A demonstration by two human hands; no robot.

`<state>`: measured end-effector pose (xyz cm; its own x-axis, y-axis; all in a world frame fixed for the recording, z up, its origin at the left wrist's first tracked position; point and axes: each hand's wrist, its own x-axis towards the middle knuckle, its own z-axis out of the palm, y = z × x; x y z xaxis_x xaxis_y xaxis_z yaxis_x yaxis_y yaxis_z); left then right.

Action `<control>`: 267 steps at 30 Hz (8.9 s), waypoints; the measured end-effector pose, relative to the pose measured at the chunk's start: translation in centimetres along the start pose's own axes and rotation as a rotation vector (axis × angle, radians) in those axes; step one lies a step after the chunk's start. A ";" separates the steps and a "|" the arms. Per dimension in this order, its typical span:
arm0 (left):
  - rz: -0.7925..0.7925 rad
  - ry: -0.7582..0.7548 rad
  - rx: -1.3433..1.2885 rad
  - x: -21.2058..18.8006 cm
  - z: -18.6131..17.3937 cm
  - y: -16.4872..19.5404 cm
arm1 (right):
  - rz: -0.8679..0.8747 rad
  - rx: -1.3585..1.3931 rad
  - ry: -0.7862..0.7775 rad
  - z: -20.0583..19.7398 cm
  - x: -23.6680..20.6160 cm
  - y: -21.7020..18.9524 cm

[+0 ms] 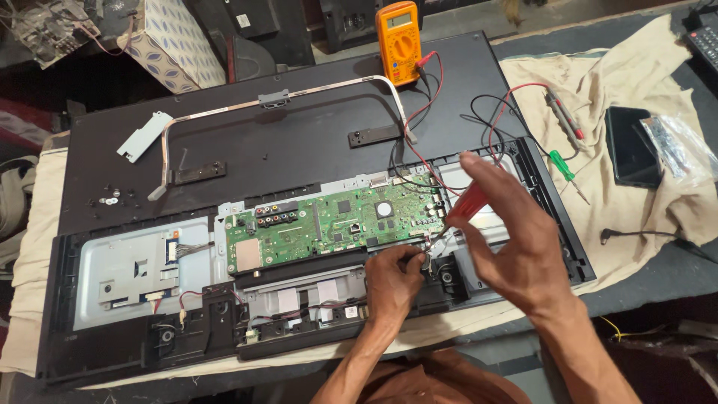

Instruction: The person repairs a television with its back panel open, working on the internal circuit boards. They disconnect and reseat a small board, handle a plastic-wrapped mainboard, unscrew fasteners with a screwdriver, reconnect cables, and use a multimeter to test the set before reaching toward a cluttered workbench.

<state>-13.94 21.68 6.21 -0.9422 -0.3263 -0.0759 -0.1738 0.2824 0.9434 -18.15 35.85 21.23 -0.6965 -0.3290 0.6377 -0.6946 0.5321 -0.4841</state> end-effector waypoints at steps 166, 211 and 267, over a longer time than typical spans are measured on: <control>0.378 -0.063 0.240 1.5 -1.5 0.5 | 0.633 -0.048 -0.042 8.4 -9.1 5.6; 0.540 -0.083 0.294 2.3 -2.2 0.5 | 0.291 -0.149 -0.183 8.1 -10.3 4.4; 0.448 -0.327 0.315 1.2 -3.6 0.1 | 0.869 0.011 -0.333 8.4 -6.9 5.6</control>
<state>-14.05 18.05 7.43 -0.9730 0.1638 0.1626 0.2289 0.5953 0.7702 -18.74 34.55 9.05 -0.9875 -0.0263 -0.1554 0.0946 0.6897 -0.7179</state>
